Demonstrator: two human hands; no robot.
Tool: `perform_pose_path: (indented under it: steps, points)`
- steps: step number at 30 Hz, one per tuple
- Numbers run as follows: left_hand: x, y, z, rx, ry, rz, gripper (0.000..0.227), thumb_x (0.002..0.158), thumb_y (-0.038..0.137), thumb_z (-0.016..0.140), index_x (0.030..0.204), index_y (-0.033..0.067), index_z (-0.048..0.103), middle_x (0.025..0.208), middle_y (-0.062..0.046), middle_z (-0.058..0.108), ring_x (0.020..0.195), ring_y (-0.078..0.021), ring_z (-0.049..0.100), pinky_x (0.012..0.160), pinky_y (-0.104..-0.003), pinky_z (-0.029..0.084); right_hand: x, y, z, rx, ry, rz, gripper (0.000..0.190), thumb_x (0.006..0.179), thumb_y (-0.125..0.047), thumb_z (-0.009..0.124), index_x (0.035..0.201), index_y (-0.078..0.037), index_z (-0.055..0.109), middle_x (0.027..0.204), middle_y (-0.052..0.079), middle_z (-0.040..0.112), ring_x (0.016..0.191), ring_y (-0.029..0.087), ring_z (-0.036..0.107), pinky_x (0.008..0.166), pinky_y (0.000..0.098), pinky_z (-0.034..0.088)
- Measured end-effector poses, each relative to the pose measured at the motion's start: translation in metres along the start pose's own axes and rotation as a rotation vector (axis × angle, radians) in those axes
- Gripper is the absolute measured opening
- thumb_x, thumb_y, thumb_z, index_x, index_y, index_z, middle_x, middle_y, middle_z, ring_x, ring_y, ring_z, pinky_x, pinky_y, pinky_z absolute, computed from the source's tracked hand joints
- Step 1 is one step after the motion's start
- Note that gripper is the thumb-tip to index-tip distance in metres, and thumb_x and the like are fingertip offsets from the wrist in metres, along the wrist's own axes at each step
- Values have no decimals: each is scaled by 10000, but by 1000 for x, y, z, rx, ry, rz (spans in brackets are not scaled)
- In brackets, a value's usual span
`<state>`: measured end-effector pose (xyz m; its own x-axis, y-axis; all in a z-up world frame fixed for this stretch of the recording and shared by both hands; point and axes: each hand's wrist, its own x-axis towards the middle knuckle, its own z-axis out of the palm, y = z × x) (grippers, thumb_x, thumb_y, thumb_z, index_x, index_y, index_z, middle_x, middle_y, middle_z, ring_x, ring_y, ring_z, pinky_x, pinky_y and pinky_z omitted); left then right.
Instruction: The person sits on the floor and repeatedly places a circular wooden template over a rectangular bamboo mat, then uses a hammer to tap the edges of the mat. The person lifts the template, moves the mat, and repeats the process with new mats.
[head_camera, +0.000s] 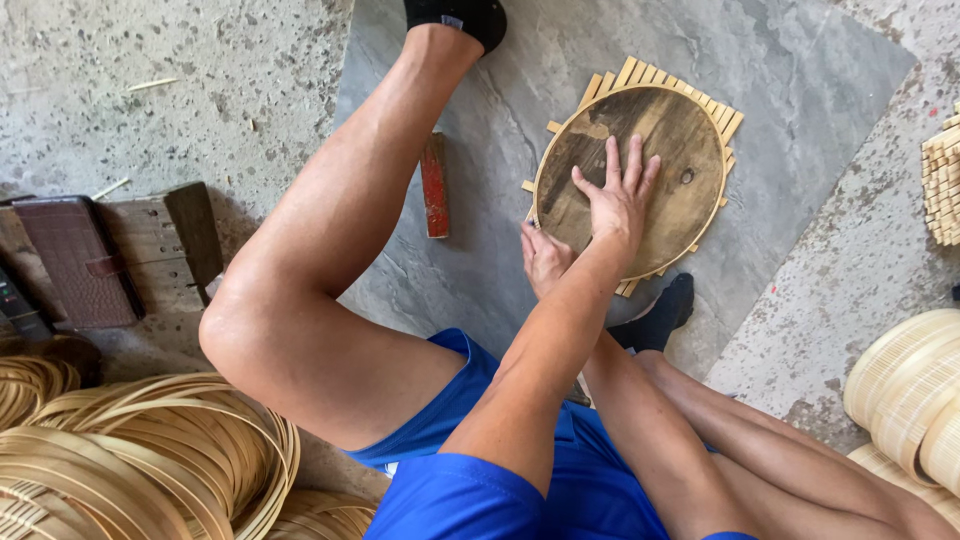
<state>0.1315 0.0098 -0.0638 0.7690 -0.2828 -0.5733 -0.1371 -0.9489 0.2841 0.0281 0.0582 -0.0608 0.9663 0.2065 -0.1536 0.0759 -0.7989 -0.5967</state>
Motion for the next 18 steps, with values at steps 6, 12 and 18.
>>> perform_pose_path:
  steps: [6,12,18]
  points:
    - [2,4,9,23,60,-20,802,1020,260,575,1662,331,100,1729,-99,-75,1573,-476,-28,1060,-867,310,-28,25,-10,94,-17,-114,213,1005,-123,613,1146,13,697,1042,181,732,943,303,726,814,392,594]
    - [8,-2,15,103,70,20,892,978,243,635,1666,292,69,1695,-167,-94,1528,-519,-37,1033,-863,320,-48,56,-26,89,-209,-27,225,973,-147,619,1146,-14,671,1061,150,713,965,298,698,817,397,573]
    - [3,-12,4,180,58,27,1063,896,454,727,1657,274,6,1662,-210,-146,1503,-536,-40,1038,-810,372,-62,101,-49,27,-300,-237,244,940,-172,625,1145,-41,646,1079,119,693,987,292,670,821,402,551]
